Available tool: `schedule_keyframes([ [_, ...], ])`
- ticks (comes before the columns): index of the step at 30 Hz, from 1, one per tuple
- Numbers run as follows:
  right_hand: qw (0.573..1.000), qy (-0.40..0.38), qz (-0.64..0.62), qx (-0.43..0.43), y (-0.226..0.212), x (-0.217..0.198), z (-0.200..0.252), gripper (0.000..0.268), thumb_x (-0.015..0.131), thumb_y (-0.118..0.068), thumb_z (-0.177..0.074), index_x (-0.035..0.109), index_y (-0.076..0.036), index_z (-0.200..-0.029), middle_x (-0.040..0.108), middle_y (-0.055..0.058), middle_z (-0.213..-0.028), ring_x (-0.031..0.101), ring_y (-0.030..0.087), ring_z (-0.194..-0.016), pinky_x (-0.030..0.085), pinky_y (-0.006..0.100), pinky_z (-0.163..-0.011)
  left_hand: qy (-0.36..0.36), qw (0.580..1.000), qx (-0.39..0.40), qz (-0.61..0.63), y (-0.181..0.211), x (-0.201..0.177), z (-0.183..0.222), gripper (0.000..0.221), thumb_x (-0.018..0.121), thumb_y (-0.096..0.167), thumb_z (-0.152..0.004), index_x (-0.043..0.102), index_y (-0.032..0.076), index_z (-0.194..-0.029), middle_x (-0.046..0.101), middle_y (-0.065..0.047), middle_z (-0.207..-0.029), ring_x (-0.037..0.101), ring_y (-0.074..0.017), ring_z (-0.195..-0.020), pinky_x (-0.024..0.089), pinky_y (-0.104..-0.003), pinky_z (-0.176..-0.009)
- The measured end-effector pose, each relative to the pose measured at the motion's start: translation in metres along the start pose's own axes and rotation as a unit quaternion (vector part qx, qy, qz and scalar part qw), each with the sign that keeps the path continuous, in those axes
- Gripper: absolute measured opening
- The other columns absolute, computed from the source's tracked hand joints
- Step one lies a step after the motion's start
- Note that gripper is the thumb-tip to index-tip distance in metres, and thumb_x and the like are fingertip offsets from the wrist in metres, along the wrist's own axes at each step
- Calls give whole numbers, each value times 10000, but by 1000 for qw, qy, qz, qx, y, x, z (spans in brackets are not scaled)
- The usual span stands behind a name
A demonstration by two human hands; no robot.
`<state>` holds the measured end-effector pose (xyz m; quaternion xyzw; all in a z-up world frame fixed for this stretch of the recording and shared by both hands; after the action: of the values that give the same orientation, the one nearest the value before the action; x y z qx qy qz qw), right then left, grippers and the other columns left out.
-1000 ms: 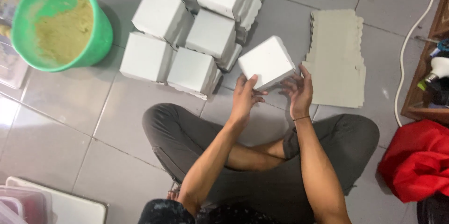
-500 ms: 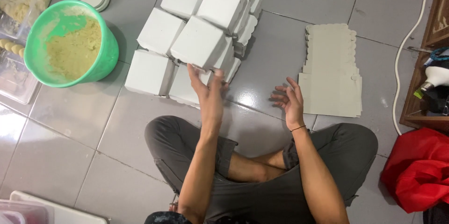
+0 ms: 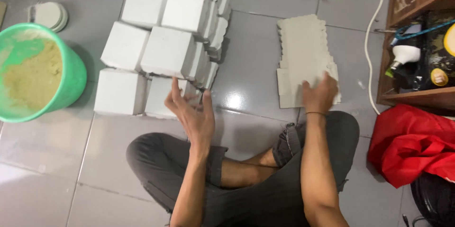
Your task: Folding and assembling small white cardboard boxes from flat templates while sitting on the floor.
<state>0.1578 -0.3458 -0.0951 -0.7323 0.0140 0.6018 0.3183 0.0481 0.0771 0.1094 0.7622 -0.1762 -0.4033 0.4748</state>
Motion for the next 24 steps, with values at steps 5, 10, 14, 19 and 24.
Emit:
schedule_keyframes([
  [5,954,-205,83,204,31,3,-2,1087,756,-520,-841,166,-21,-1605,231,278,-1590,239,416,-1487,323,589,-1140,-91,988,125,-8,3,47,35,595,748,10,-859,523,45,-1409,503,-138,-1193,696,-296,-929,646,-355,-658],
  [10,954,-189,103,208,28,1,1,989,840,-542,-807,345,-10,-1478,338,193,-1420,370,371,-1348,451,538,-998,-316,937,123,-85,-41,106,76,545,728,121,-895,554,160,-1410,495,-144,-1390,675,-334,-1153,643,-461,-859],
  [14,961,-166,100,199,15,-5,6,920,846,-501,-823,377,6,-1430,352,201,-1371,367,387,-1337,457,556,-1009,-389,899,169,-108,-51,121,101,599,728,136,-895,510,201,-1449,439,-152,-1469,660,-300,-1196,616,-464,-921],
  [19,964,-157,102,187,18,-2,5,868,845,-480,-827,405,7,-1394,358,198,-1350,385,384,-1317,465,559,-1002,-387,894,181,-132,-55,123,98,562,734,181,-903,528,199,-1426,426,-132,-1474,659,-277,-1206,604,-463,-959],
  [24,961,-176,92,193,13,-7,8,984,842,-503,-831,321,11,-1489,332,231,-1407,330,397,-1368,440,559,-1033,-394,897,149,-132,-62,123,93,532,717,169,-917,536,195,-1418,408,-128,-1482,631,-271,-1246,577,-469,-1011],
])
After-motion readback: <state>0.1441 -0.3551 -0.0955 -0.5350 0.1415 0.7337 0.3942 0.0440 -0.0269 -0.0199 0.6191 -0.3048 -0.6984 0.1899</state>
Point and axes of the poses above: each hand's wrist, its own z-axis away from the middle knuckle, its own x-axis out of the palm, y = z × x, the point moved 9 cm from there along -z, towards the middle knuckle
